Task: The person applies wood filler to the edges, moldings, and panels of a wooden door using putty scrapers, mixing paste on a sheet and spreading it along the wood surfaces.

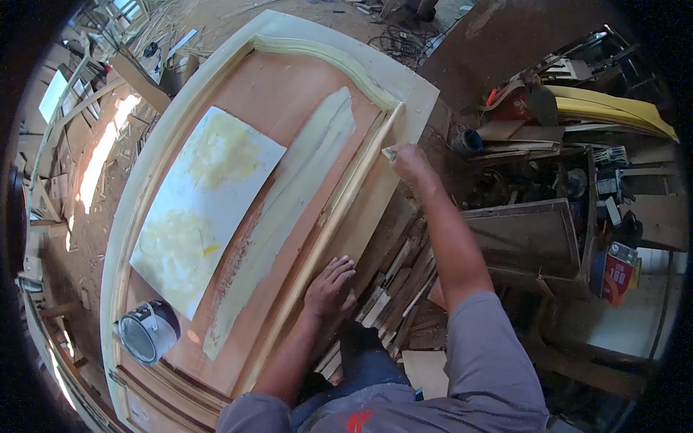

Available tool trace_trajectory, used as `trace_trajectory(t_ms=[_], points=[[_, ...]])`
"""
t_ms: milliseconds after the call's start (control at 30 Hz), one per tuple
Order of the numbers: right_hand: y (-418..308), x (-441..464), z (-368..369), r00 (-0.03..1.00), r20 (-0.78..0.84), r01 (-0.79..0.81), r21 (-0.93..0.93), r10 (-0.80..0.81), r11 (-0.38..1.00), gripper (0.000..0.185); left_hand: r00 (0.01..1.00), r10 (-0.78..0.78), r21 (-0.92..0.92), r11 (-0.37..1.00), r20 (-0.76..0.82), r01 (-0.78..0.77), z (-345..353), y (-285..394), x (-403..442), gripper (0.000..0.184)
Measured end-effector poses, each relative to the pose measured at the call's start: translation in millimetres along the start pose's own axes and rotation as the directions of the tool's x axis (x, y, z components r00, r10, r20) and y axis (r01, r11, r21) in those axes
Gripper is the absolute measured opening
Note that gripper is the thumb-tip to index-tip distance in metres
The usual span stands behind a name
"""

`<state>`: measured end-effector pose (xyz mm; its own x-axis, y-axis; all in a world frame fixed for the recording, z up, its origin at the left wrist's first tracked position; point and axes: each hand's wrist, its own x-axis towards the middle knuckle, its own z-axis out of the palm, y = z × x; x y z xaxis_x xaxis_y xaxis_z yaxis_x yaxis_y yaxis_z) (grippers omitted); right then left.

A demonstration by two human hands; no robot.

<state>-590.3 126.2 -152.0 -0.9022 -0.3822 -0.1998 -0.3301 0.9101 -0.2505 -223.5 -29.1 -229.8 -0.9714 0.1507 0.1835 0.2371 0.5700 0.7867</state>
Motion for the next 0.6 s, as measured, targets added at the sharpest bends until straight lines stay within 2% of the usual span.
trace_trajectory(t_ms=[67,267,467,600], points=[[-10.7,-20.5,12.4,1.000,-0.009,0.028,-0.007,-0.028,1.000,0.032,0.996,0.001,-0.088,0.996,-0.091,-0.009,-3.8,3.1,-4.8,0.045],[-43.5,-90.3,56.5,0.999,-0.006,0.033,0.035,-0.032,0.999,0.038,0.983,-0.042,-0.114,0.993,-0.179,0.022,-23.8,34.6,-99.3,0.031],[-99.5,-176.7,83.4,0.998,-0.012,0.055,0.011,-0.054,0.998,0.042,0.982,-0.065,0.055,0.996,-0.175,0.075,-59.4,63.0,-244.5,0.026],[-134.3,-232.1,107.8,0.998,0.003,0.062,0.026,-0.062,0.998,0.039,0.984,-0.072,0.134,0.986,-0.162,0.094,-76.1,64.0,-323.4,0.032]])
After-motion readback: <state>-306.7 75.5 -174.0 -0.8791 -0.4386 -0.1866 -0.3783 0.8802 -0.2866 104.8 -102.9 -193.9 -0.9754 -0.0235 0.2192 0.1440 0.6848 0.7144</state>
